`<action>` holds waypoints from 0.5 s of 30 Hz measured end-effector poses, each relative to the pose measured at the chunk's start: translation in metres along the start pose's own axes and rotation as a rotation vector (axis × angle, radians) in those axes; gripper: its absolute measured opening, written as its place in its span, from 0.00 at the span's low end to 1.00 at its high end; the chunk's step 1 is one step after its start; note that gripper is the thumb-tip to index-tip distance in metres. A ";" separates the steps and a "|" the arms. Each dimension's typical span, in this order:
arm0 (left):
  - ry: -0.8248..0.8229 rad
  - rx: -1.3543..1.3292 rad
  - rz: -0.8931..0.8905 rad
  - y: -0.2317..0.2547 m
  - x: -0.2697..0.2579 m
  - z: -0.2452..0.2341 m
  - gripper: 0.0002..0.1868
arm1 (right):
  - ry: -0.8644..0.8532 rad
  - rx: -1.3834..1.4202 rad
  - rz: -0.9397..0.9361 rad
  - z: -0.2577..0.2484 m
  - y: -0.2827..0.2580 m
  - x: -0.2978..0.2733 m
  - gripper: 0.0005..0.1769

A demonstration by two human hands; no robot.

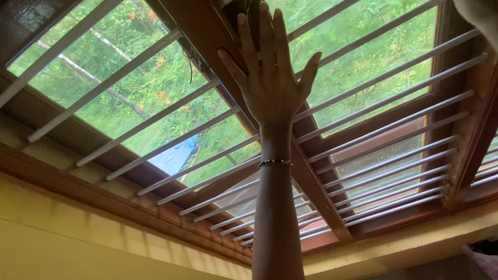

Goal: The person wipes the wooden frame and metal bars of a window with a blue cloth, moving it along the top, sides, and between the horizontal bars.

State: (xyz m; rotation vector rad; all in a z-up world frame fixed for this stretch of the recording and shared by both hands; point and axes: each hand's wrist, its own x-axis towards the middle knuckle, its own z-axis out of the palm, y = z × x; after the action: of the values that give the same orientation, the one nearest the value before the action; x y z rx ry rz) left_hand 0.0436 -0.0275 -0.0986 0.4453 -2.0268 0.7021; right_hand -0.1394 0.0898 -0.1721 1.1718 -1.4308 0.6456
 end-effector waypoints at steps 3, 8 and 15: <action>-0.112 0.017 0.041 0.001 0.002 -0.010 0.47 | 0.056 -0.007 0.010 -0.004 -0.007 0.014 0.11; 0.022 -0.053 0.035 0.002 -0.002 -0.006 0.51 | 0.203 0.065 -0.062 0.000 -0.067 0.053 0.14; 0.120 -0.040 0.028 -0.001 -0.004 0.006 0.40 | 0.019 0.024 -0.171 -0.022 0.006 0.045 0.09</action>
State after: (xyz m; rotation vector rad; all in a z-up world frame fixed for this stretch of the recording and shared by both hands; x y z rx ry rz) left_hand 0.0428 -0.0316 -0.1045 0.3442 -1.9343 0.6877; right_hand -0.1306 0.0977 -0.1234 1.2884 -1.2938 0.5543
